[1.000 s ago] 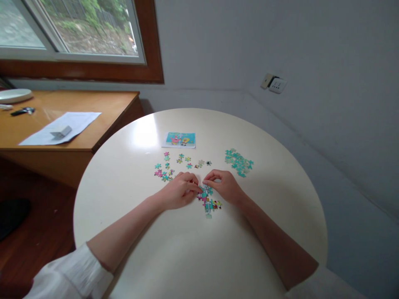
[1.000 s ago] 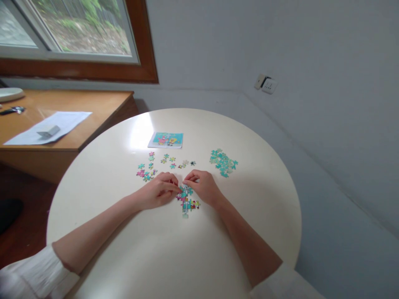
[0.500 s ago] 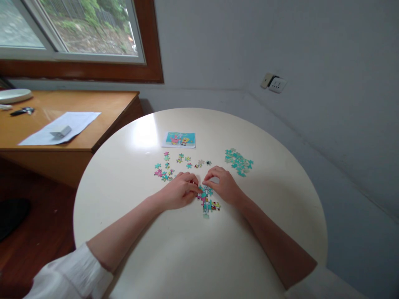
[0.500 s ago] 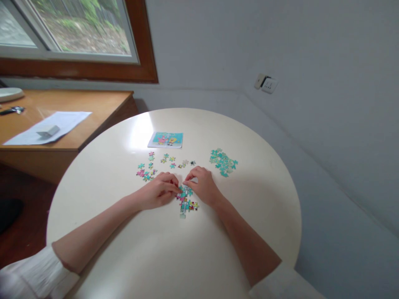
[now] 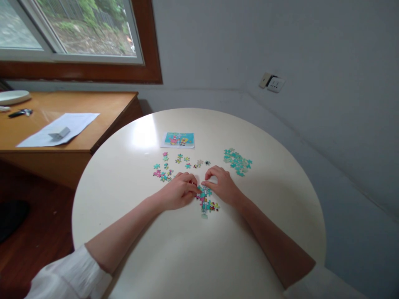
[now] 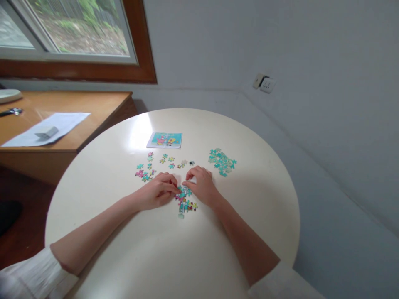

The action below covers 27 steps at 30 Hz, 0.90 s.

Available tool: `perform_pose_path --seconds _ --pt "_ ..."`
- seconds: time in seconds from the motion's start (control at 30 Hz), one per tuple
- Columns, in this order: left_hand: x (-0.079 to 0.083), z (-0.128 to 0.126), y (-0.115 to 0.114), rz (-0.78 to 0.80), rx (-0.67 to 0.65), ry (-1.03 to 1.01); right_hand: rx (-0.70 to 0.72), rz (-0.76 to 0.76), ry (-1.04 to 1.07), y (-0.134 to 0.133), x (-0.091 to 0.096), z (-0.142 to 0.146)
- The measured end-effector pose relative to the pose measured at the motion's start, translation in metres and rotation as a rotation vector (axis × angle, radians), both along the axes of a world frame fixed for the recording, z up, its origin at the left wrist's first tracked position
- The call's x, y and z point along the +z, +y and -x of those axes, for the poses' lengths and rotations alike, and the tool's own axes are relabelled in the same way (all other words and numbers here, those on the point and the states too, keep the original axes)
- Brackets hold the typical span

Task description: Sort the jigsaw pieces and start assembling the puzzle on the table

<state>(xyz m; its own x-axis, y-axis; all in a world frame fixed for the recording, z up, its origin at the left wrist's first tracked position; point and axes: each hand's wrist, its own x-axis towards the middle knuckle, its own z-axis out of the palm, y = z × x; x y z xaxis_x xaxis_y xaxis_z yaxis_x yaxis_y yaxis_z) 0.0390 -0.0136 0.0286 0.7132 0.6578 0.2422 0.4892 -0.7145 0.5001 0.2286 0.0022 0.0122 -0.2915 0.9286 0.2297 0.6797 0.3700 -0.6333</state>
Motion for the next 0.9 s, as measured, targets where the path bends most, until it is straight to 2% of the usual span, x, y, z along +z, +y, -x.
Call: perform_pose_path --seconds 0.13,0.23,0.33,0.43,0.6,0.9 --pt "0.001 0.001 0.0 0.008 0.006 0.009 0.026 0.037 0.133 0.004 0.002 -0.006" --pt "0.001 0.0 0.0 0.015 0.001 -0.008 0.066 0.085 0.13 0.006 0.008 -0.016" --pt "-0.001 -0.001 0.0 0.017 0.028 -0.027 0.208 0.153 0.071 0.006 0.016 -0.026" --pt "-0.004 -0.001 0.001 0.011 0.115 -0.074 0.327 0.167 0.016 0.005 0.019 -0.03" --pt "-0.005 0.0 0.005 0.008 0.239 -0.158 0.311 0.174 -0.036 0.006 0.017 -0.03" --pt "-0.001 0.002 0.004 0.034 0.386 -0.235 0.304 0.157 0.028 0.008 0.012 -0.029"
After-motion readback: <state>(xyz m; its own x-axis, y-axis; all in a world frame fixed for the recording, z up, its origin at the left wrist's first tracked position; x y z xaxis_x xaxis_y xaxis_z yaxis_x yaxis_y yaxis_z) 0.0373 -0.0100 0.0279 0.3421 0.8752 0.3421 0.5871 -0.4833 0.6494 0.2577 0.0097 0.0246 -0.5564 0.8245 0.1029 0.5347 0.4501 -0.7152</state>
